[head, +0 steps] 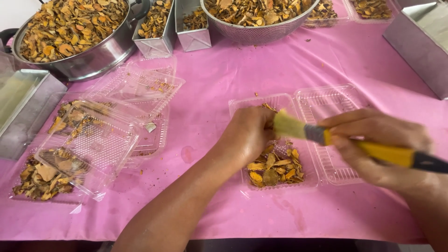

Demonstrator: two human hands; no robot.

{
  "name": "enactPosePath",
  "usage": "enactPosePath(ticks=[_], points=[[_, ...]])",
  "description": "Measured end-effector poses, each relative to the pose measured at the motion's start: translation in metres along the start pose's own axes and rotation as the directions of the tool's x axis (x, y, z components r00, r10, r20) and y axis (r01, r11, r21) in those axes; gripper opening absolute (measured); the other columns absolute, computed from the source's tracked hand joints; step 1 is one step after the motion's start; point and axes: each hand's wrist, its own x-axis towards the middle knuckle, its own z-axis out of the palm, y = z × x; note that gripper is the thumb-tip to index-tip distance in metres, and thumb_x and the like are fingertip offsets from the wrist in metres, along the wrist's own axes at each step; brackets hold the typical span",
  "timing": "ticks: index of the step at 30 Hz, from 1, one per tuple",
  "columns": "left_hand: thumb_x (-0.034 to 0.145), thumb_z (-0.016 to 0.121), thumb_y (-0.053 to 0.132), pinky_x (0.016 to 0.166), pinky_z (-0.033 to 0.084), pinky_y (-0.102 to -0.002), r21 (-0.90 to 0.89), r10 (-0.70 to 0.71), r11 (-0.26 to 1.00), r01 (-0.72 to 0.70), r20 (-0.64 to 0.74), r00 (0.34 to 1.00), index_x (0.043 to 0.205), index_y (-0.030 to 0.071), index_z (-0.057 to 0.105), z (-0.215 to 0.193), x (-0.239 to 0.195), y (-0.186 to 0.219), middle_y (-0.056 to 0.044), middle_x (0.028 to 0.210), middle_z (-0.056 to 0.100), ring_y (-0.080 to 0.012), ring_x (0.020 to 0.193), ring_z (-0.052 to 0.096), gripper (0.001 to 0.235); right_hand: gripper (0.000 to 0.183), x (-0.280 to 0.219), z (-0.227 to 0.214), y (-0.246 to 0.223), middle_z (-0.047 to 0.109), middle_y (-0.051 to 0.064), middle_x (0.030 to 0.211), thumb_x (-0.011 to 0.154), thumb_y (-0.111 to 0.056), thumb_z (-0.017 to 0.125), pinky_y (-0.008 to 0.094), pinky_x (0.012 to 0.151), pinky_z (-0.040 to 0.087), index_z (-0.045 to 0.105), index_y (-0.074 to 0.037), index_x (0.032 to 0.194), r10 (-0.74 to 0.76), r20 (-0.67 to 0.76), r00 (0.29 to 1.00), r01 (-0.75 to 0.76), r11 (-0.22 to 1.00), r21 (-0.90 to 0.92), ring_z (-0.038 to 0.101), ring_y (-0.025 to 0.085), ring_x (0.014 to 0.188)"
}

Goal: Packaging dried tea leaves or herbs into plastic containers and small bags using hands and a brush.

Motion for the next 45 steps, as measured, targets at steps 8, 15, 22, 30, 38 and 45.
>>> enactPosePath(ticks=[8,15,22,30,38,45], points=[[0.086,0.078,0.003,0.071,0.056,-0.021,-0.220,-0.129,0.971,0.096,-0.141,0.982,0.090,0.013,0.081,-0.016,-0.007,0.021,0.002,0.081,0.079,-0.0060,0.073,0.071,0.011,0.009,0.009,0.006,-0.018,0.072,0.026,0.105,0.098,0.007,0.064,0.029,0.074,0.057,0.065,0.015,0.101,0.134,-0.198,0.971,-0.147,0.987,-0.056,0.073,0.027,0.083],[0.092,0.077,0.034,0.053,0.033,-0.027,-0.202,-0.186,0.967,0.153,-0.156,0.970,0.086,0.014,0.082,-0.029,0.000,0.015,0.004,0.063,0.062,-0.0071,0.056,0.044,0.021,0.010,0.004,0.007,0.005,0.075,0.025,0.100,0.092,0.004,0.066,0.020,0.042,0.053,0.068,0.011,0.099,0.065,-0.102,0.993,-0.074,0.993,-0.091,0.073,0.019,0.061],[0.099,0.068,0.020,0.057,0.051,-0.023,-0.412,-0.145,0.904,0.117,-0.038,0.989,0.090,0.007,0.081,-0.030,0.005,0.006,-0.006,0.071,0.076,-0.0110,0.057,0.063,0.021,0.012,0.003,0.011,0.010,0.075,0.022,0.100,0.091,0.000,0.067,0.025,0.058,0.049,0.067,0.006,0.101,0.078,-0.084,0.993,-0.080,0.996,-0.026,0.067,0.019,0.070],[0.099,0.060,0.037,0.070,0.051,-0.029,-0.103,-0.097,0.992,0.072,-0.256,0.962,0.095,0.011,0.082,-0.024,0.025,-0.027,0.001,0.088,0.081,-0.0079,0.080,0.067,0.035,0.012,0.007,0.012,-0.003,0.073,0.022,0.110,0.101,0.003,0.070,0.026,0.077,0.058,0.069,0.009,0.112,0.172,-0.243,0.955,-0.196,0.977,-0.078,0.074,0.023,0.089],[0.090,0.070,0.004,0.085,0.047,-0.045,0.741,0.092,0.671,0.023,-0.115,0.989,0.096,0.014,0.074,-0.015,0.022,-0.032,-0.007,0.093,0.067,-0.0272,0.097,0.056,0.012,0.009,0.010,0.011,-0.003,0.074,0.022,0.101,0.100,0.004,0.067,0.028,0.075,0.056,0.069,0.012,0.105,0.102,-0.191,0.976,-0.126,0.985,-0.118,0.074,0.027,0.088],[0.085,0.077,0.003,0.082,0.051,-0.046,0.758,0.230,0.649,-0.063,-0.116,0.966,0.100,0.014,0.076,-0.018,0.012,-0.030,-0.006,0.090,0.066,-0.0270,0.095,0.059,0.018,0.005,0.009,0.011,-0.003,0.075,0.020,0.104,0.102,0.004,0.068,0.028,0.077,0.055,0.070,0.009,0.103,0.133,-0.194,0.972,-0.164,0.974,-0.154,0.074,0.026,0.092]])
